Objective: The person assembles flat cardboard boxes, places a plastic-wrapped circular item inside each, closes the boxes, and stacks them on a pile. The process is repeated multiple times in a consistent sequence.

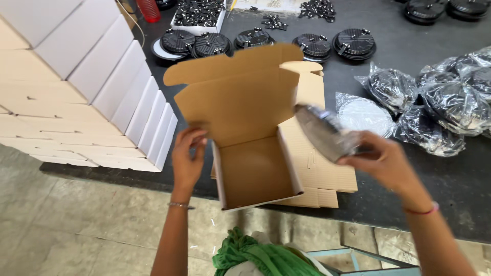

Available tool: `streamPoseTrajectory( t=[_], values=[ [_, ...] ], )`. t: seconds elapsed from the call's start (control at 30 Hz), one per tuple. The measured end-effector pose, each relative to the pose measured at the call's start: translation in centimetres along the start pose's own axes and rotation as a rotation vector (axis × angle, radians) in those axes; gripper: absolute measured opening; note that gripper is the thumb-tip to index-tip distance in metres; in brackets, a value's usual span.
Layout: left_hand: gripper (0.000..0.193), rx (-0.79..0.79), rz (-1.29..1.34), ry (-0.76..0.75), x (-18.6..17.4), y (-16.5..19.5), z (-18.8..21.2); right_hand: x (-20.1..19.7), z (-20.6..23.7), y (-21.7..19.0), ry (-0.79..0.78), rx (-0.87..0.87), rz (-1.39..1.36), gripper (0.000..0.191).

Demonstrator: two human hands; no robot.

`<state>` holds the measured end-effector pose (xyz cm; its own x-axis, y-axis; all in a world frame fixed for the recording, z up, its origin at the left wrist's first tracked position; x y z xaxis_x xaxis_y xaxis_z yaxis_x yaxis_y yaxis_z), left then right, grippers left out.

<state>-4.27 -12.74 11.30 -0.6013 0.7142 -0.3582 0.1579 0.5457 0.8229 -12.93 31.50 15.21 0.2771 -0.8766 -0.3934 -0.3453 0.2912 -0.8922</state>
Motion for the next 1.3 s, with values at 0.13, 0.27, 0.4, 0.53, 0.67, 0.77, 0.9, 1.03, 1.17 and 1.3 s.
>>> streamPoseTrajectory(
  t=[0.13, 0.27, 0.4, 0.53, 0.67, 0.77, 0.9, 1.03, 1.17, 1.3],
  values=[
    [0.103, 0.048, -0.430, 0.374, 1.9, -2.6, 0.1, 6.9, 0.8, -3.9, -0.036, -0.092, 0.143, 0.054],
    [0.097, -0.195, 0.071, 0.154, 5.6, -8.8, 0.6, 8.0, 2.1, -6.8, 0.005, -0.107, 0.113, 0.060],
    [0.073, -0.634, 0.543, -0.137, 12.2, -13.0, 0.6, 8.9, 2.6, -7.4, -0.040, -0.070, 0.013, 0.057],
    [0.082, -0.563, 0.718, -0.238, 18.0, -10.8, -1.2, 11.8, 1.5, -5.1, -0.121, -0.022, 0.376, 0.061],
    [0.094, -0.631, 1.031, -0.429, 20.7, -9.1, -1.9, 14.5, 0.7, -3.4, -0.085, -0.434, 0.772, 0.052],
    [0.099, -0.614, 0.858, -0.331, 19.3, -9.3, -3.6, 13.4, 0.2, 1.1, -0.152, -0.217, 0.623, 0.039],
    [0.094, -0.215, 0.552, -0.205, 16.5, -5.9, -8.7, 4.5, -2.4, 4.5, 0.334, 0.086, 0.698, 0.035],
    [0.052, -0.117, 0.353, -0.228, 15.3, -1.3, -12.8, -2.4, -8.6, 1.3, 0.633, -0.570, 0.650, 0.056],
    [0.030, -0.119, -0.025, -0.132, 14.3, 2.4, -13.4, -3.4, -13.0, 2.9, 0.424, -0.174, 0.510, 0.032],
    [0.041, -0.003, -0.117, -0.070, 15.0, 5.7, -10.4, -0.4, -11.6, 1.4, 0.350, -0.144, 0.576, 0.024]
  ],
)
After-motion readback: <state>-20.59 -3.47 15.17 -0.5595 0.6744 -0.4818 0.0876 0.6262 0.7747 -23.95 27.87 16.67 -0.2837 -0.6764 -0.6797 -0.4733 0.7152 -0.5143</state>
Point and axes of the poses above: each hand's wrist, its own z-axis away from the middle knuckle, its own x-axis out of the palm, y = z × x, the point moved 6 cm from there along -z, towards the middle knuckle, and after that the axes turned 10 degrees about -x, right-handed, at the moved point
